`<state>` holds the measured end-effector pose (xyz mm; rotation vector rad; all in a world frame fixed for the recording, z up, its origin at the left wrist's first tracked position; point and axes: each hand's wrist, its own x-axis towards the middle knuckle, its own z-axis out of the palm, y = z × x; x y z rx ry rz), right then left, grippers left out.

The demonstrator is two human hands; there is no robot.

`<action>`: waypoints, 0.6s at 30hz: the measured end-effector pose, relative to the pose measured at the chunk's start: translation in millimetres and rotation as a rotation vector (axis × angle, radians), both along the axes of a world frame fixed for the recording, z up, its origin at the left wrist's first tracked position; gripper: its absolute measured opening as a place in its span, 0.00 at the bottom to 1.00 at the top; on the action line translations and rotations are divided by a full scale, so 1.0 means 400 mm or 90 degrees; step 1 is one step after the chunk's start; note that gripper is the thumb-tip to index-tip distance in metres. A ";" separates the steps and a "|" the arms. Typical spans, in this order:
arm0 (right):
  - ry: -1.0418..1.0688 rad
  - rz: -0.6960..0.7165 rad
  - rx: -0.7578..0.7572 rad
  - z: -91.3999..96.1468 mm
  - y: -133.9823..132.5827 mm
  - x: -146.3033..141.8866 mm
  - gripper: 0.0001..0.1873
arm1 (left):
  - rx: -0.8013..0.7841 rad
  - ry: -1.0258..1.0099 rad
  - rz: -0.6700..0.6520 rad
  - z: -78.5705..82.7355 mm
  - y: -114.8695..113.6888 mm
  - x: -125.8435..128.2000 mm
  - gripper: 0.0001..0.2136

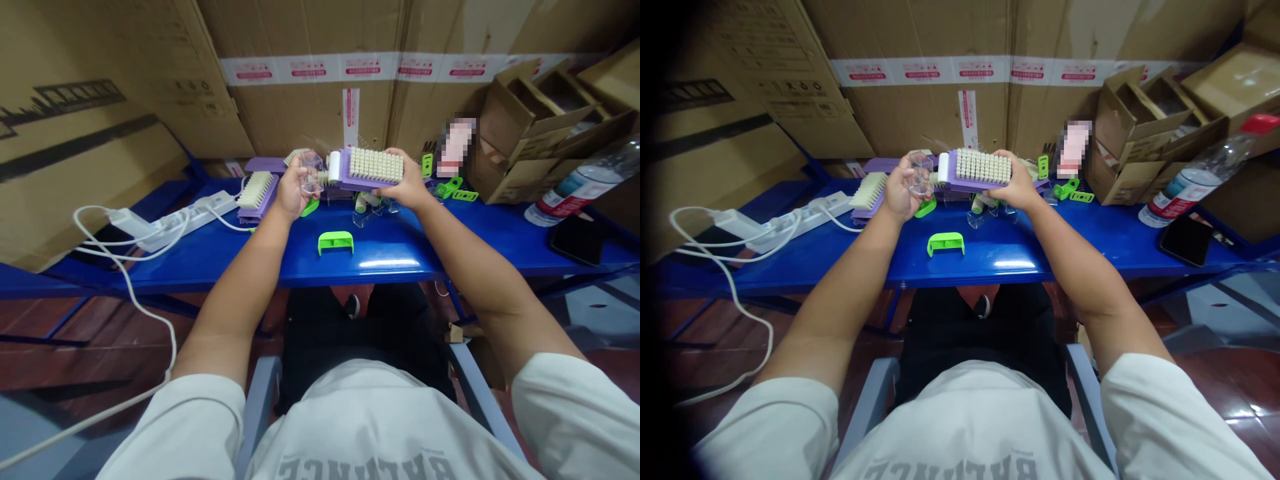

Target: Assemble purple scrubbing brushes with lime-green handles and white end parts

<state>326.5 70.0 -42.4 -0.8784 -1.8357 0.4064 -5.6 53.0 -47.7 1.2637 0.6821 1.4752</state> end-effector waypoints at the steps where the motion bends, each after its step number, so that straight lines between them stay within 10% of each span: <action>1: 0.003 -0.001 -0.001 0.000 0.000 0.000 0.56 | -0.004 0.002 0.002 -0.001 0.002 0.000 0.21; 18: 0.024 0.005 -0.035 0.017 -0.032 -0.019 0.60 | -0.006 0.021 -0.009 0.014 -0.023 0.010 0.25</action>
